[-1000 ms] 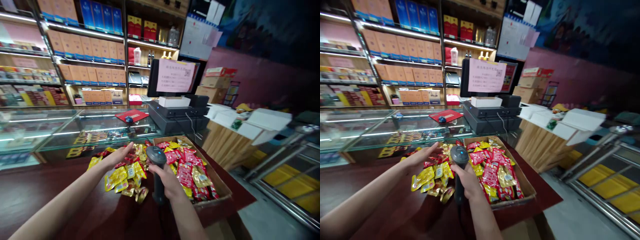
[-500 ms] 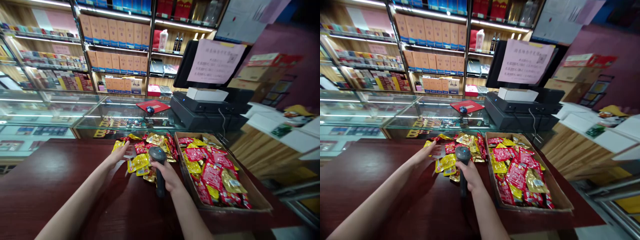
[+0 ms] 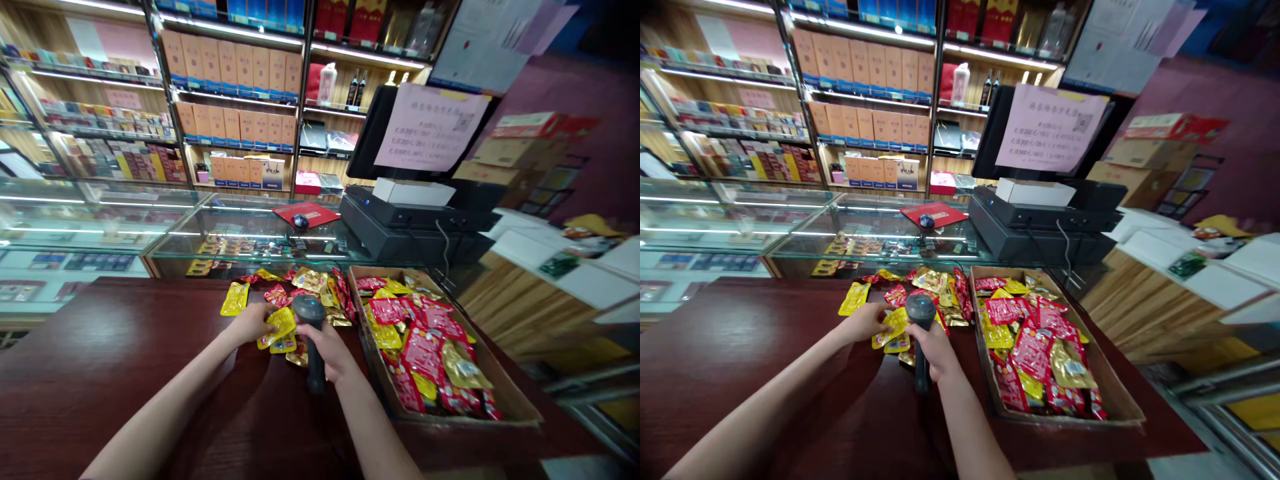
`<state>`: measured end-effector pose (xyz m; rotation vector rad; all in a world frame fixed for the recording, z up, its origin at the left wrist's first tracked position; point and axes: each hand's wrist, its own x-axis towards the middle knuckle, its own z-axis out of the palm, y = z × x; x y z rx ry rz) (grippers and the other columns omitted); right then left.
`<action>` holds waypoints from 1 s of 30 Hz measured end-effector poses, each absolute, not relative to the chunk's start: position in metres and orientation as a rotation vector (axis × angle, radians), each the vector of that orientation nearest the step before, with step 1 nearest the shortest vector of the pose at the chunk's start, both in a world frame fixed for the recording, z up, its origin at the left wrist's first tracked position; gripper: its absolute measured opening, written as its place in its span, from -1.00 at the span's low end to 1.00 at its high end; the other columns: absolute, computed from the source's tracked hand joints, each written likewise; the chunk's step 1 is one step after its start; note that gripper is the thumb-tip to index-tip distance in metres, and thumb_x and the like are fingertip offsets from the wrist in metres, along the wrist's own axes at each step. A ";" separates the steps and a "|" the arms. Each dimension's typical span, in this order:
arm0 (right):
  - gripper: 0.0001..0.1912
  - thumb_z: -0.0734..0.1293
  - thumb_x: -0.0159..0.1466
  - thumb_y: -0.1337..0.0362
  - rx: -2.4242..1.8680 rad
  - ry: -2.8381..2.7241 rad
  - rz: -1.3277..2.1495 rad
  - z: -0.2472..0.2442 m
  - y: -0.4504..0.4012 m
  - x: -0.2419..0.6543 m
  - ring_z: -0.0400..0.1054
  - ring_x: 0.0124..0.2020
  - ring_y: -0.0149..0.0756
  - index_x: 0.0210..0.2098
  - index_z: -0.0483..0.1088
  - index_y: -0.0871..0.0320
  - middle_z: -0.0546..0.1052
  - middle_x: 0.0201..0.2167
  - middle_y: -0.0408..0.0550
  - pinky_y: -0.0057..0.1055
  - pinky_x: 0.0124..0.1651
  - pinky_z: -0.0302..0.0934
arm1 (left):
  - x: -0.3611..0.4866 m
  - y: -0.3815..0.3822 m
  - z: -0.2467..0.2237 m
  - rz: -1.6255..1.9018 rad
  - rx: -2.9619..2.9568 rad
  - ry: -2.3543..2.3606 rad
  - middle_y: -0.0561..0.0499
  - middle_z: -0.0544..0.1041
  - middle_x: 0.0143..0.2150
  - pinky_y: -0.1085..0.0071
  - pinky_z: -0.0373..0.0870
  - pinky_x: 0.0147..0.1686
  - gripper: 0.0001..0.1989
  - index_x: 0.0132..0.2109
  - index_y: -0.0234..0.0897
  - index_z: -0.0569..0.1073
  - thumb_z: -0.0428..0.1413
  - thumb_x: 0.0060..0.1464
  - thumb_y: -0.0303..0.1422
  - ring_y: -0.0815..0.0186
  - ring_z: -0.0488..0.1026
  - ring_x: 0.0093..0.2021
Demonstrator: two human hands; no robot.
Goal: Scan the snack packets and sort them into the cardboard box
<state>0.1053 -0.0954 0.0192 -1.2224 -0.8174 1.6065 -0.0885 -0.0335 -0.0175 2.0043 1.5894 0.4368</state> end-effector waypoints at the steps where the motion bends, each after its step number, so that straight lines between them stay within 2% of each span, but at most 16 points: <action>1: -0.69 0.44 -0.10 0.31 -1.211 -0.818 1.595 0.021 -0.095 0.106 0.41 -0.29 -0.29 -0.31 0.47 0.22 0.54 -0.39 -0.09 -0.41 -0.21 0.26 | -0.088 -0.033 -0.015 0.421 1.994 1.608 -0.03 0.57 -0.31 0.45 0.27 -0.34 -0.45 0.01 -0.19 0.48 0.25 -0.24 -0.27 0.20 0.49 -0.30; 4: -0.69 0.45 -0.10 0.30 -1.167 -0.804 1.549 0.026 -0.095 0.112 0.40 -0.20 -0.26 -0.32 0.49 0.19 0.55 -0.34 -0.09 -0.40 -0.10 0.23 | -0.089 -0.031 -0.005 0.481 1.861 1.542 0.05 0.54 -0.39 0.48 0.28 -0.38 -0.56 -0.14 -0.23 0.51 0.28 -0.26 -0.21 0.27 0.46 -0.35; 7: -0.69 0.46 -0.10 0.28 -1.133 -0.785 1.520 0.029 -0.095 0.119 0.39 -0.16 -0.27 -0.31 0.50 0.17 0.56 -0.30 -0.10 -0.42 -0.06 0.21 | -0.088 -0.029 0.002 0.646 1.475 1.282 0.05 0.54 -0.41 0.52 0.31 -0.47 -0.67 -0.29 -0.28 0.49 0.30 -0.24 -0.21 0.34 0.45 -0.40; 9: -0.69 0.46 -0.10 0.28 -1.112 -0.782 1.527 0.030 -0.095 0.123 0.39 -0.15 -0.26 -0.31 0.51 0.17 0.57 -0.29 -0.08 -0.41 -0.05 0.21 | -0.081 -0.030 0.005 0.801 1.121 1.119 -0.01 0.56 -0.35 0.51 0.38 -0.46 -0.69 -0.30 -0.31 0.47 0.32 -0.24 -0.29 0.34 0.47 -0.40; 13: -0.69 0.47 -0.10 0.30 -1.065 -0.702 1.558 0.028 -0.096 0.125 0.39 -0.12 -0.24 -0.31 0.51 0.15 0.57 -0.25 -0.08 -0.38 -0.07 0.25 | -0.054 -0.036 0.000 1.015 0.676 0.961 -0.10 0.57 -0.26 0.47 0.48 -0.31 -0.71 -0.25 -0.34 0.42 0.31 -0.17 -0.44 0.35 0.53 -0.34; 16: -0.69 0.47 -0.12 0.33 -0.978 -0.630 1.587 0.026 -0.092 0.125 0.39 -0.07 -0.21 -0.33 0.51 0.14 0.56 -0.23 -0.07 -0.36 -0.04 0.27 | -0.033 -0.044 -0.006 1.098 0.549 0.926 -0.10 0.56 -0.16 0.43 0.49 -0.27 -0.62 -0.17 -0.31 0.40 0.31 -0.20 -0.51 0.31 0.54 -0.28; 20: -0.72 0.47 -0.12 0.36 -0.991 -0.634 1.515 0.025 -0.086 0.131 0.42 -0.15 -0.26 -0.36 0.49 0.15 0.57 -0.29 -0.09 -0.39 -0.05 0.28 | -0.025 -0.052 -0.007 1.044 0.696 0.949 -0.05 0.57 -0.16 0.39 0.46 -0.27 -0.55 -0.14 -0.26 0.46 0.35 -0.27 -0.43 0.29 0.53 -0.27; 24: -0.73 0.43 -0.06 0.33 -1.079 -0.866 1.425 0.032 -0.083 0.142 0.44 -0.25 -0.29 -0.31 0.49 0.18 0.57 -0.38 -0.10 -0.41 -0.14 0.28 | -0.035 -0.047 0.007 0.846 1.102 0.986 -0.07 0.60 -0.27 0.42 0.42 -0.28 -0.59 -0.21 -0.35 0.55 0.34 -0.26 -0.26 0.25 0.53 -0.30; 26: -0.72 0.41 -0.03 0.32 -1.103 -1.007 1.385 0.038 -0.084 0.146 0.44 -0.25 -0.28 -0.28 0.48 0.19 0.57 -0.37 -0.09 -0.41 -0.15 0.26 | -0.038 -0.040 0.016 0.790 1.233 0.964 -0.04 0.60 -0.30 0.40 0.41 -0.23 -0.61 -0.25 -0.35 0.57 0.35 -0.28 -0.25 0.25 0.53 -0.30; 30: -0.75 0.40 -0.02 0.30 -1.146 -1.156 1.332 0.051 -0.086 0.145 0.42 -0.20 -0.23 -0.31 0.47 0.20 0.57 -0.36 -0.08 -0.39 -0.14 0.25 | -0.038 -0.030 0.029 0.706 1.285 0.847 -0.03 0.60 -0.29 0.35 0.42 -0.21 -0.54 -0.20 -0.33 0.56 0.36 -0.34 -0.27 0.23 0.53 -0.31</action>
